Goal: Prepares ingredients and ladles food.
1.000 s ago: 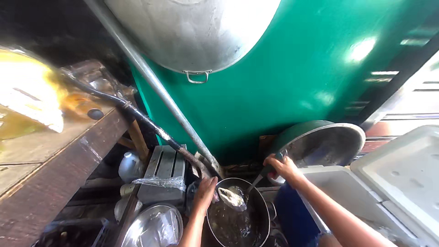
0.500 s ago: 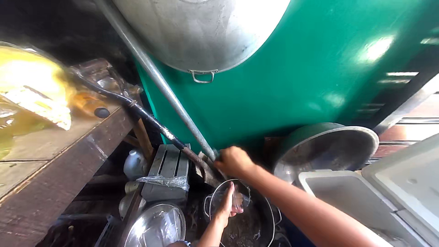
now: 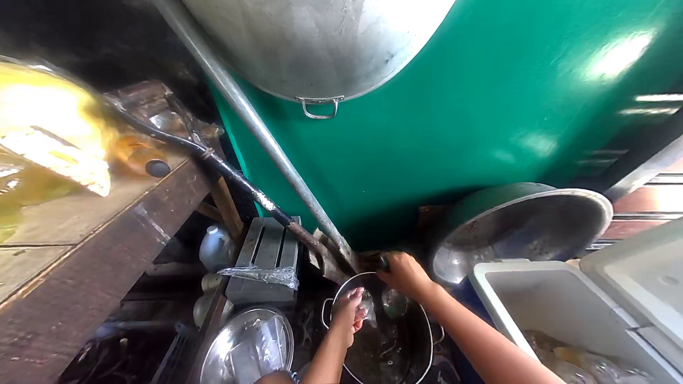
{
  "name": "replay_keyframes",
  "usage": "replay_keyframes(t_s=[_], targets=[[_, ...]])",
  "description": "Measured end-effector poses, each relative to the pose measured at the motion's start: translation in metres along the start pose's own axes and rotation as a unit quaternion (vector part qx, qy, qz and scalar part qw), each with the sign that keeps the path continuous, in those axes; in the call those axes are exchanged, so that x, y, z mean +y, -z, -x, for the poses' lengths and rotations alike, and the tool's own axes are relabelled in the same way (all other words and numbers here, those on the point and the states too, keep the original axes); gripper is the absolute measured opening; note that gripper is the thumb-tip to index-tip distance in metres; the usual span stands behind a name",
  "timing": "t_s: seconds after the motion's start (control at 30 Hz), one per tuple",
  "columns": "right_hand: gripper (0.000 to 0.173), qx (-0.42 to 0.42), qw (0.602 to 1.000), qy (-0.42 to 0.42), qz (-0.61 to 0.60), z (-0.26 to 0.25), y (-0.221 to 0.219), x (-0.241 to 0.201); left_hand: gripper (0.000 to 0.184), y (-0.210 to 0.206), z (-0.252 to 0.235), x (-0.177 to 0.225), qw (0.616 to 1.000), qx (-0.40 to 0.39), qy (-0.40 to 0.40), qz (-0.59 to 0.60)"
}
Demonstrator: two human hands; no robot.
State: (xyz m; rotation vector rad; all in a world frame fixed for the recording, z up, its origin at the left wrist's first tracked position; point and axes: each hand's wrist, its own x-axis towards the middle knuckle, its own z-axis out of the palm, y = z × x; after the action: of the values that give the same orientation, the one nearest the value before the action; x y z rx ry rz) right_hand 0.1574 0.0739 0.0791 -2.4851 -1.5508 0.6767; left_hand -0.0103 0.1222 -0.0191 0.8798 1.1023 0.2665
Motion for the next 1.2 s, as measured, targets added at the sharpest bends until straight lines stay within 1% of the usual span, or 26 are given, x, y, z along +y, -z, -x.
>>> replay_keyframes(t_s=[0.07, 0.13, 0.27, 0.33, 0.37, 0.43, 0.53, 0.6, 0.63, 0.73, 0.8, 0.9, 1.03, 1.13, 1.2], targets=[[0.037, -0.027, 0.999, -0.033, -0.026, 0.004, -0.049, 0.044, 0.033, -0.001, 0.002, 0.000, 1.000, 0.006, -0.005, -0.015], [0.034, -0.031, 0.996, -0.059, -0.054, 0.012, -0.099, 0.069, 0.035, -0.002, 0.003, 0.000, 1.000, -0.001, -0.003, -0.024], [0.033, -0.025, 0.990, -0.092, -0.100, 0.031, -0.181, 0.085, 0.038, 0.000, 0.001, -0.006, 0.999, -0.002, 0.010, -0.046], [0.033, 0.014, 0.982, -0.119, -0.145, 0.039, -0.209, 0.086, 0.040, 0.004, -0.003, -0.010, 0.998, 0.011, 0.002, -0.058], [0.032, 0.044, 0.972, -0.146, -0.178, 0.042, -0.219, 0.085, 0.041, 0.005, -0.005, -0.011, 0.998, 0.019, -0.002, -0.063], [0.030, 0.105, 0.938, -0.217, -0.248, 0.045, -0.227, 0.085, 0.043, 0.008, -0.007, -0.011, 0.997, 0.030, -0.006, -0.074], [0.029, 0.158, 0.860, -0.312, -0.371, 0.044, -0.228, 0.102, 0.043, 0.011, -0.006, -0.012, 0.995, 0.030, -0.002, -0.096], [0.029, 0.169, 0.812, -0.352, -0.435, 0.044, -0.221, 0.115, 0.040, 0.012, -0.007, -0.014, 0.995, 0.033, 0.000, -0.098], [0.030, 0.171, 0.795, -0.360, -0.458, 0.046, -0.214, 0.118, 0.039, 0.013, -0.007, -0.014, 0.995, 0.033, 0.002, -0.096], [0.028, 0.182, 0.768, -0.350, -0.504, 0.054, -0.181, 0.116, 0.039, 0.016, -0.007, -0.015, 0.995, 0.040, 0.004, -0.095], [0.027, 0.195, 0.767, -0.327, -0.516, 0.061, -0.150, 0.109, 0.039, 0.017, -0.007, -0.017, 0.994, 0.047, 0.000, -0.095], [0.026, 0.203, 0.794, -0.276, -0.502, 0.069, -0.099, 0.093, 0.040, 0.018, -0.006, -0.018, 0.995, 0.044, -0.012, -0.087], [0.022, 0.217, 0.850, -0.203, -0.435, 0.074, -0.033, 0.058, 0.041, 0.016, -0.001, -0.017, 0.995, 0.051, -0.011, -0.088], [0.026, 0.214, 0.912, -0.150, -0.317, 0.079, 0.006, 0.020, 0.046, 0.013, 0.000, -0.015, 0.996, 0.060, 0.003, -0.063], [0.031, 0.204, 0.947, -0.104, -0.225, 0.084, 0.021, -0.011, 0.049, 0.010, -0.001, -0.013, 0.997, 0.062, 0.018, -0.040]])
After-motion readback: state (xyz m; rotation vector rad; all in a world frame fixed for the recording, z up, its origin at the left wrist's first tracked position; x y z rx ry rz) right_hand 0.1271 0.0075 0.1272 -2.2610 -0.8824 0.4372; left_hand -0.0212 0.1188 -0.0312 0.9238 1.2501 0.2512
